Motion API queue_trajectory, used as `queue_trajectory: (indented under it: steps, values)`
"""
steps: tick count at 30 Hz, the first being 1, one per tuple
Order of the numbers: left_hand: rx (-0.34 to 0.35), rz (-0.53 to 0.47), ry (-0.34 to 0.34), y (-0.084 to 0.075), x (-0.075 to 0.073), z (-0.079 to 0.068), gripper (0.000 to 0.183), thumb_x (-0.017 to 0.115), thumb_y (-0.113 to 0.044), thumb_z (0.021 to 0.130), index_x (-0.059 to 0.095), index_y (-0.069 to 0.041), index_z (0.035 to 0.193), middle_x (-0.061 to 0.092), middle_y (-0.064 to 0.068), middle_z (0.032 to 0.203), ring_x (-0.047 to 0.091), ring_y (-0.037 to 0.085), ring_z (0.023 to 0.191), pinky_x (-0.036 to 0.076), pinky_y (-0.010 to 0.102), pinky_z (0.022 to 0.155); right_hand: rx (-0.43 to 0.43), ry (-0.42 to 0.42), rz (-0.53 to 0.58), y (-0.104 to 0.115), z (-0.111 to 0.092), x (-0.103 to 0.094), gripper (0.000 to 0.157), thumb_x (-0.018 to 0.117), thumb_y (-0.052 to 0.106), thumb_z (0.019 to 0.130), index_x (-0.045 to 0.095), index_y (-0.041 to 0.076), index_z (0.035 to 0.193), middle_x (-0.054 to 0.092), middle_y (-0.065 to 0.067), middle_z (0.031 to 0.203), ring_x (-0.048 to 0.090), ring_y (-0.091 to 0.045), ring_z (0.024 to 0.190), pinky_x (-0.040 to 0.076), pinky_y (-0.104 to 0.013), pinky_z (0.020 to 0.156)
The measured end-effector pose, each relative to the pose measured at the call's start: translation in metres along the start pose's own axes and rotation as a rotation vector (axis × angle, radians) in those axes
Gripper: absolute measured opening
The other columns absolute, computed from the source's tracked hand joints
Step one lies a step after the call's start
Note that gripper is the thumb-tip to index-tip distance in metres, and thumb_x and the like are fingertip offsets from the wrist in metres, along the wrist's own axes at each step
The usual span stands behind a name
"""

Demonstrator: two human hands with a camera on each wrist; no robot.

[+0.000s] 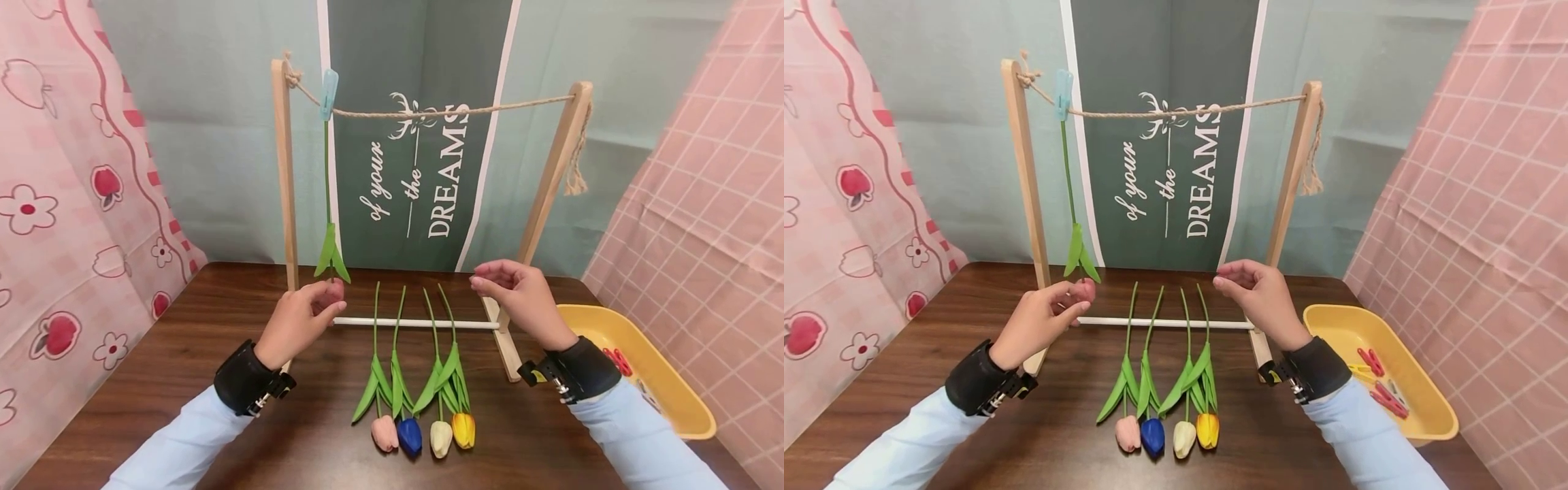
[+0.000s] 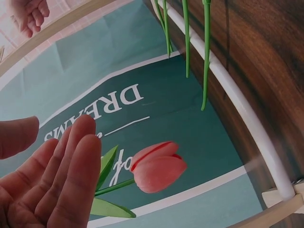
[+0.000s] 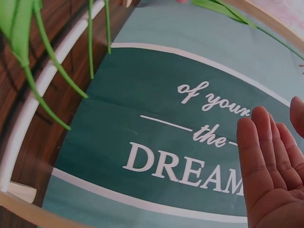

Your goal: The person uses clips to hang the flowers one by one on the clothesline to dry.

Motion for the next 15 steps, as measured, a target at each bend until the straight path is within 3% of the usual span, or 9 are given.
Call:
queue_trajectory:
  steps: [5,10,15]
  values:
    - [-0.006,0.026,-0.001,0.003,0.003,-0.003,0.012,0.074,-0.018,0.088,0.069,-0.010,0.095,0.060,-0.002,0.080,0.058,0.007,0.065,0.049,0.030,0.061,0.000,-0.026,-0.027,-0.009,-0.009,-0.003,0.023,0.073,0.014,0.088,0.068,-0.002,0.104,0.072,-0.013,0.091,0.070,-0.013,0.078,0.054,-0.020,0.072]
    - [-0.028,-0.020,0.018,0.007,0.010,-0.007,0.009,0.073,-0.016,0.089,0.069,-0.010,0.094,0.063,-0.005,0.074,0.060,0.004,0.059,0.049,0.027,0.056,0.000,-0.063,-0.077,-0.016,-0.017,-0.010,0.024,0.074,0.016,0.088,0.069,-0.002,0.103,0.072,-0.010,0.089,0.070,-0.015,0.079,0.054,-0.019,0.071]
    - [-0.041,-0.069,0.040,0.013,0.018,-0.010,0.008,0.072,-0.014,0.090,0.067,-0.008,0.094,0.066,-0.004,0.075,0.064,0.012,0.059,0.050,0.026,0.053,0.012,-0.089,-0.108,-0.021,-0.024,-0.020,0.024,0.074,0.016,0.088,0.069,-0.002,0.103,0.072,-0.010,0.091,0.069,-0.012,0.079,0.054,-0.018,0.070]
Point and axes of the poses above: each hand's wrist, its own z-axis towards the middle knuckle, its own x-axis out of the palm, y = z × x, the point moved 7 cm from there along z, towards the middle knuckle
